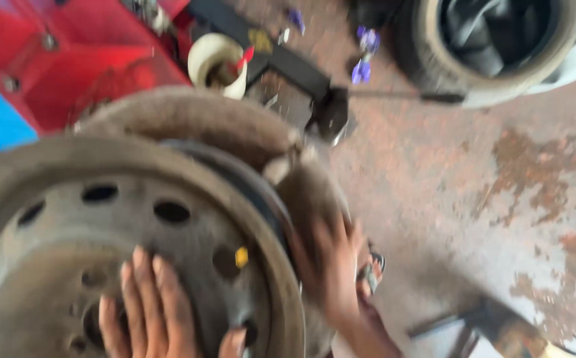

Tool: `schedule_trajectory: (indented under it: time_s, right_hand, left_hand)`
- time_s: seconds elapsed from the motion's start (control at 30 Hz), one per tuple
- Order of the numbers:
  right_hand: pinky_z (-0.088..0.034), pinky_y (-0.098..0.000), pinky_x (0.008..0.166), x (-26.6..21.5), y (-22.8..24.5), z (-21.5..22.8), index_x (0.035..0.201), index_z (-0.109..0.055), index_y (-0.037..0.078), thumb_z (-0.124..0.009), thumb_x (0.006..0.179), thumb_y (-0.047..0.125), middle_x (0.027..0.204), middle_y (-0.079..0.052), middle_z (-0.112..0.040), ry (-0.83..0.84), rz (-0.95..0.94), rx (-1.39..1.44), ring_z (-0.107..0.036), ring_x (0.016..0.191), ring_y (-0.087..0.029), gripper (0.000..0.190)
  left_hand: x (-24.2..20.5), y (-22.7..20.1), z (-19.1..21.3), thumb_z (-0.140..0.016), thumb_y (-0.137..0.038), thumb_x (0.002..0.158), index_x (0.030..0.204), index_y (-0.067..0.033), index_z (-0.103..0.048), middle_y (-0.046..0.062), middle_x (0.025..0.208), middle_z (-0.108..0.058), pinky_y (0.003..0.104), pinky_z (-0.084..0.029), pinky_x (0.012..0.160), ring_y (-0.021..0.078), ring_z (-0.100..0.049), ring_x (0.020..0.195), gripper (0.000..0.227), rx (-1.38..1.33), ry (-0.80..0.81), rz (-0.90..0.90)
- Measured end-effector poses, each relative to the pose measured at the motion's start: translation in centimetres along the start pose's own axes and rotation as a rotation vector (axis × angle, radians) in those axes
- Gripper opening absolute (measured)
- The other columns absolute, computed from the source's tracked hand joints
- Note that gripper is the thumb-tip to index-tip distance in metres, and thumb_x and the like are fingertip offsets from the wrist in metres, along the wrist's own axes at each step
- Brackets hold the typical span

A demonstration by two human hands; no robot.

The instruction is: Using a tire changer machine to mount or demount a tire on a rim.

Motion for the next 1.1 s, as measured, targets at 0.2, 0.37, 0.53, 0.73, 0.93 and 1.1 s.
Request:
schedule_trajectory:
  time_s: [0.2,0.37,0.53,0.73,0.93,1.1]
  right_hand:
    - [-0.039,-0.0522,0.098,2.2,2.6,1.5,0.102,-0.074,0.008,-0.076,0.089,0.03,0.121,-0.019,-0.06,0.035,0.024,0.11,-0.049,0.116,-0.042,0.026]
    - [-0.041,-0.0509,0.1,-4.9,-7.1,-5.2,0.1,-0.072,0.01,-0.077,0.086,0.034,0.116,-0.018,-0.057,-0.088,-0.04,0.131,-0.053,0.117,-0.038,0.028]
    - [-0.039,-0.0574,0.096,0.6,2.3,2.3,0.094,-0.075,0.01,-0.077,0.087,0.037,0.133,-0.028,-0.054,0.016,-0.049,0.005,-0.047,0.12,-0.046,0.027]
    - [-0.034,-0.065,0.098,-3.6,-0.2,0.6,0.103,-0.076,0.014,-0.075,0.079,0.035,0.13,-0.024,-0.054,0.014,-0.008,-0.085,-0.046,0.116,-0.047,0.032]
    - [-0.038,-0.0592,0.1,-1.1,1.0,1.0,0.103,-0.074,0.016,-0.074,0.095,0.041,0.131,-0.021,-0.055,0.178,-0.001,-0.038,-0.046,0.124,-0.046,0.027]
    - [-0.036,-0.0627,0.095,-5.6,-0.3,0.2,0.107,-0.076,0.017,-0.074,0.083,0.039,0.131,-0.02,-0.056,-0.018,-0.172,-0.131,-0.045,0.115,-0.048,0.033]
  left_hand:
    - [-0.7,0.0,1.5,-0.041,-0.076,0.091,0.143,0.0109,-0.05,0.034,0.146,-0.051,0.062,-0.024,0.119,0.0487,-0.048,0.139,0.102,0.017,0.014,0.071]
    - [-3.4,3.6,-2.9,-0.042,-0.072,0.089,0.143,0.0059,-0.055,0.028,0.144,-0.057,0.061,-0.024,0.119,0.0453,-0.053,0.137,0.095,0.102,-0.106,-0.115]
    - [-1.2,-0.1,1.4,-0.037,-0.075,0.094,0.147,0.0096,-0.047,0.031,0.15,-0.049,0.061,-0.019,0.12,0.0475,-0.044,0.141,0.101,-0.034,0.043,0.035]
    - [-1.8,0.8,0.3,-0.037,-0.079,0.089,0.151,0.0031,-0.044,0.021,0.152,-0.047,0.056,-0.018,0.124,0.038,-0.042,0.146,0.103,0.062,-0.043,-0.048]
    - [-0.9,-0.6,3.0,-0.047,-0.071,0.09,0.148,0.0094,-0.044,0.029,0.154,-0.046,0.058,-0.018,0.122,0.0451,-0.04,0.146,0.099,-0.072,0.152,-0.044]
    - [-1.2,0.3,1.7,-0.056,-0.068,0.083,0.148,0.0072,-0.042,0.026,0.154,-0.043,0.056,-0.019,0.124,0.0427,-0.038,0.146,0.1,-0.079,0.074,-0.11]
Point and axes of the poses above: each hand's wrist, its own x-axis towards the middle knuckle, its own z-axis out of the back of the hand, y = z × x, the point moved 1 cm from there along x, towards the middle knuckle
